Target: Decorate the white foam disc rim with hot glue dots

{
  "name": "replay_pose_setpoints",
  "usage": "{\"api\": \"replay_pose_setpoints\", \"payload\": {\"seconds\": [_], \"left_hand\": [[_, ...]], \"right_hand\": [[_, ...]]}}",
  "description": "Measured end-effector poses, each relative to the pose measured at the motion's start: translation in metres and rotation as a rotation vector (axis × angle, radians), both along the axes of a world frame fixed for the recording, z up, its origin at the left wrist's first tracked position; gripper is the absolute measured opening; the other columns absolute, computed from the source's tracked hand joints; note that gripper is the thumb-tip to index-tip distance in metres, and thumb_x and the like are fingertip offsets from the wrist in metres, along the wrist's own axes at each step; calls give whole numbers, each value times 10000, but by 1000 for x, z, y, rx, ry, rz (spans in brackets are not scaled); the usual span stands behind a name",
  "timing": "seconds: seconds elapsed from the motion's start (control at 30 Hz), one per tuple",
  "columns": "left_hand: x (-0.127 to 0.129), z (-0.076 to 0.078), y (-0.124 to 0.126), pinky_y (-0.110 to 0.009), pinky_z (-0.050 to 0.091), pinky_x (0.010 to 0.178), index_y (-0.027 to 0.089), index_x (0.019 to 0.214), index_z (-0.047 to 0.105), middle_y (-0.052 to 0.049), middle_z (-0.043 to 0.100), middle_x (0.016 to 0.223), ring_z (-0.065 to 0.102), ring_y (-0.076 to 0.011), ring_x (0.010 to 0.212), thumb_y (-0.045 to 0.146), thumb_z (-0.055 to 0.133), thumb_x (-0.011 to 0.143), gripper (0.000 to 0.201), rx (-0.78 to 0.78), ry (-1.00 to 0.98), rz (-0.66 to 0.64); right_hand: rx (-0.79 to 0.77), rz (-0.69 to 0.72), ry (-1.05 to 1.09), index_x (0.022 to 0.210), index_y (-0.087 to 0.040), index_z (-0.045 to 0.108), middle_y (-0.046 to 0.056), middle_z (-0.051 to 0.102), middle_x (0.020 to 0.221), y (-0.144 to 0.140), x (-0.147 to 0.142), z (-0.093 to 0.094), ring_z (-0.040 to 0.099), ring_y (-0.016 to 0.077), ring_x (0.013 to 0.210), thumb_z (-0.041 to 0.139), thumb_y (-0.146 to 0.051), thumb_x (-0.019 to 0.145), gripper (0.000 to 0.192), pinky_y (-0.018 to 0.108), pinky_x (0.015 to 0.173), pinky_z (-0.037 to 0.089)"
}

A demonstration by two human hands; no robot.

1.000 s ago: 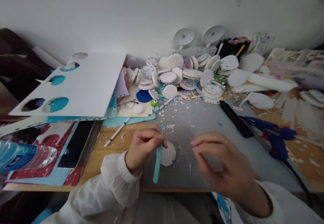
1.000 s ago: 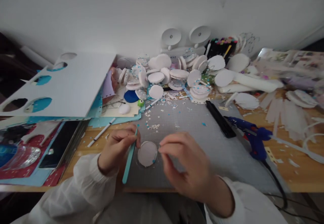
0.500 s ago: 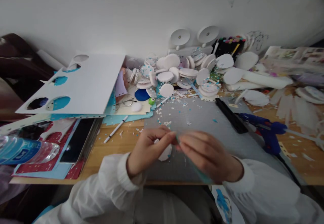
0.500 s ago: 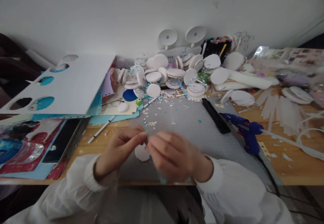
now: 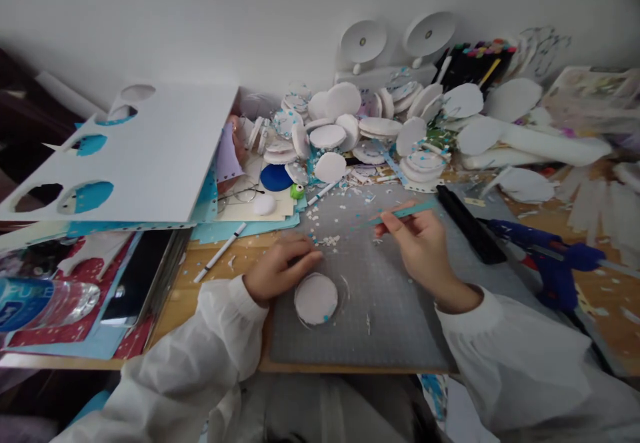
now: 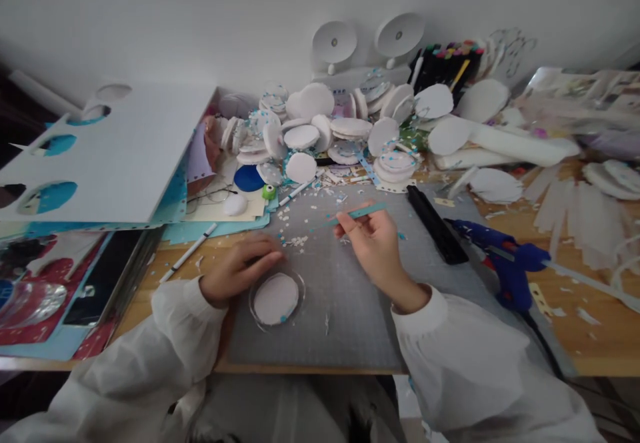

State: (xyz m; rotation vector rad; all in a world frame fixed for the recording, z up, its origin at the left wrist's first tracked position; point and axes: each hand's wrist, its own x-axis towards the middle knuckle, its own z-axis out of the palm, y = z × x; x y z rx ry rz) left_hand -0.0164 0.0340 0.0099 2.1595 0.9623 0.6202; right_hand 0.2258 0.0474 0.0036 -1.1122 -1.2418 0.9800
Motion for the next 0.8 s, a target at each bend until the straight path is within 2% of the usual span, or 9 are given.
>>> {"api": "replay_pose_setpoints", "payload": {"seconds": [0.13, 0.27, 0.37, 0.47, 0.53, 0.63, 0.7, 0.8], "left_hand": [[-4, 0, 6, -271, 458, 738, 133, 881, 665, -69, 669, 832, 604, -152, 796, 274, 420, 954, 292, -94, -114, 53], [-9, -4, 6, -306, 451, 818, 142, 964, 665, -84, 662, 918, 590, -182, 889, 277, 547, 890, 194, -36, -61, -94], [-11, -7, 5, -347, 426, 840, 166, 1028, 665, -93, 628, 978, 556, -215, 926, 369, 635, 824, 289, 36, 75, -191], [-11, -9, 4, -359, 401, 837, 184, 986, 667, -83, 606, 988, 532, -222, 927, 410, 658, 801, 292, 77, 139, -201], [-11, -8, 3, -351, 400, 831, 167, 915, 650, -77, 600, 960, 527, -215, 920, 394, 659, 804, 253, 49, 101, -184], [-8, -5, -1, -315, 425, 773, 146, 877, 578, -64, 588, 896, 534, -184, 860, 348, 638, 824, 217, -117, -65, -113], [-5, -2, -6, -266, 435, 680, 153, 871, 508, -39, 566, 842, 531, -144, 765, 333, 599, 851, 203, -302, -234, -32], [3, 0, -12, -189, 371, 518, 183, 857, 410, 29, 483, 709, 456, -83, 588, 376, 567, 870, 249, -559, -447, 87]], "right_hand": [[-141, 38, 116, 762, -212, 581, -11, 632, 645, -2, 0, -13, 601, 131, 562, 706, -380, 767, 209, 271, 541, 497], [-187, 81, 148, 751, -214, 579, -18, 623, 654, -5, -3, -16, 596, 123, 575, 719, -381, 755, 219, 261, 548, 490], [-199, 89, 156, 754, -211, 574, -27, 619, 641, -5, -7, -18, 586, 115, 565, 722, -378, 752, 223, 254, 551, 475], [-204, 89, 156, 765, -207, 573, -28, 621, 638, -5, -8, -20, 583, 114, 566, 713, -371, 762, 216, 257, 556, 465], [-197, 85, 157, 772, -204, 573, -26, 625, 649, -5, -8, -20, 581, 114, 568, 703, -363, 774, 206, 258, 559, 463], [-176, 90, 168, 781, -201, 569, -19, 630, 676, -6, -7, -18, 577, 115, 578, 691, -354, 787, 195, 260, 557, 466], [-147, 108, 179, 772, -200, 565, -13, 627, 689, -9, -7, -13, 572, 117, 583, 687, -346, 791, 191, 264, 553, 472], [-100, 133, 192, 764, -199, 567, -2, 628, 723, -15, -8, -6, 568, 116, 578, 676, -335, 802, 178, 272, 547, 484]]}}
